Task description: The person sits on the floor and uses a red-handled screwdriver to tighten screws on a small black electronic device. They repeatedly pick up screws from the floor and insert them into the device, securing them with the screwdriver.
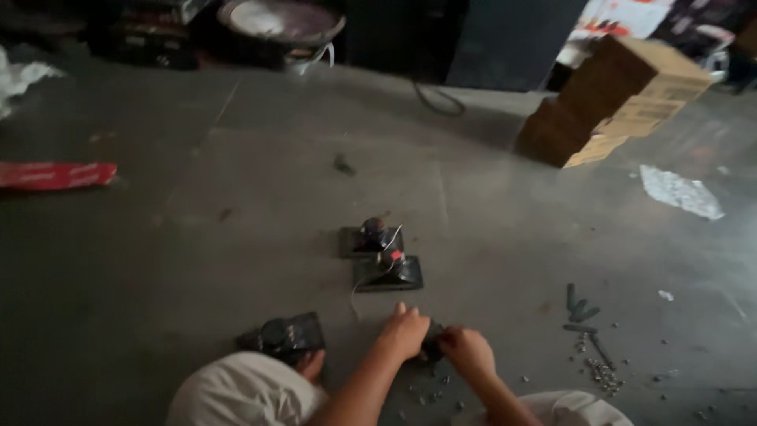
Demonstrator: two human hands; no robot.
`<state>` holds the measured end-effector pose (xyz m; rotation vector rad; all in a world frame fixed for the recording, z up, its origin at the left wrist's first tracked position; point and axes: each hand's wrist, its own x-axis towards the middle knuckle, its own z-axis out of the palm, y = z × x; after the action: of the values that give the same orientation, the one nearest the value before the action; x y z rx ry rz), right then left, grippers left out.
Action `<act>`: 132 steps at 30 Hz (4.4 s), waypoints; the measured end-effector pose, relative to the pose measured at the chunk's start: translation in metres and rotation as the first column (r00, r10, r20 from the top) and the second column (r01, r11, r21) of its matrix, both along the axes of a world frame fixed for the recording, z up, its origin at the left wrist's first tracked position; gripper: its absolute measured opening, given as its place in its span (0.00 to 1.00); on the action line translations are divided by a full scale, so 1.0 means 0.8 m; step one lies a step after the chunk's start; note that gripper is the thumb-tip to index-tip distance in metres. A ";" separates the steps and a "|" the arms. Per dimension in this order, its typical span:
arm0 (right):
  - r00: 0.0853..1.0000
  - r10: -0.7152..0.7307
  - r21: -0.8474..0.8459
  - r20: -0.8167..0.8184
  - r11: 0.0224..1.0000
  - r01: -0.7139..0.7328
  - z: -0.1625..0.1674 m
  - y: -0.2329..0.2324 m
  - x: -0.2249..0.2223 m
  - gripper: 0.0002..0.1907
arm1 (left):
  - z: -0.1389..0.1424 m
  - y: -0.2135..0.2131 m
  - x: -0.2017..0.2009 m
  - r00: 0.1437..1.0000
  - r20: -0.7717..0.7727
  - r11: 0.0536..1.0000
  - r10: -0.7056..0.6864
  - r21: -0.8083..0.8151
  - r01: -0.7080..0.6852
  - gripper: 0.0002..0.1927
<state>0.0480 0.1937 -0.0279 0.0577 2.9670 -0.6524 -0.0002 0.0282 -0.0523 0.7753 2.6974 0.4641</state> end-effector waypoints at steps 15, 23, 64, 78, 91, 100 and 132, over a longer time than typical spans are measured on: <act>0.932 0.346 -0.032 -0.110 0.936 -0.351 0.002 0.015 -0.046 0.12 | -0.021 0.008 -0.034 0.984 0.049 0.982 -0.169 0.095 0.163 0.13; 0.983 0.131 -0.072 -0.132 0.987 -0.141 -0.028 0.016 -0.007 0.13 | -0.031 0.008 -0.010 0.997 -0.049 0.998 -0.059 0.032 0.061 0.19; 0.980 0.180 -0.228 -0.088 0.954 -0.195 -0.006 0.033 0.009 0.10 | 0.048 -0.013 0.010 0.991 0.112 0.993 0.075 0.081 -0.084 0.30; 0.995 0.019 -0.066 0.098 0.998 -0.013 0.002 0.050 0.005 0.13 | 0.043 -0.014 0.002 0.996 0.044 0.993 0.079 0.090 -0.083 0.32; 0.987 -0.077 -0.290 0.142 0.950 0.116 0.027 0.094 -0.005 0.26 | 0.068 -0.027 0.003 0.948 0.274 0.978 0.162 -0.170 -0.118 0.64; 0.991 -0.113 -0.370 -0.075 0.926 0.077 0.024 0.079 -0.018 0.16 | 0.027 -0.020 -0.003 0.998 0.055 0.999 0.032 0.006 -0.032 0.56; 0.970 -0.231 -0.635 -0.071 0.761 0.134 0.056 0.070 -0.018 0.13 | 0.015 0.004 0.047 0.744 -0.637 0.954 -0.204 0.042 0.298 0.19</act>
<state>0.0334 0.2500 0.0170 0.2581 2.7129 -1.7071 0.0370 0.0315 -0.0406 1.5603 3.0927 0.3781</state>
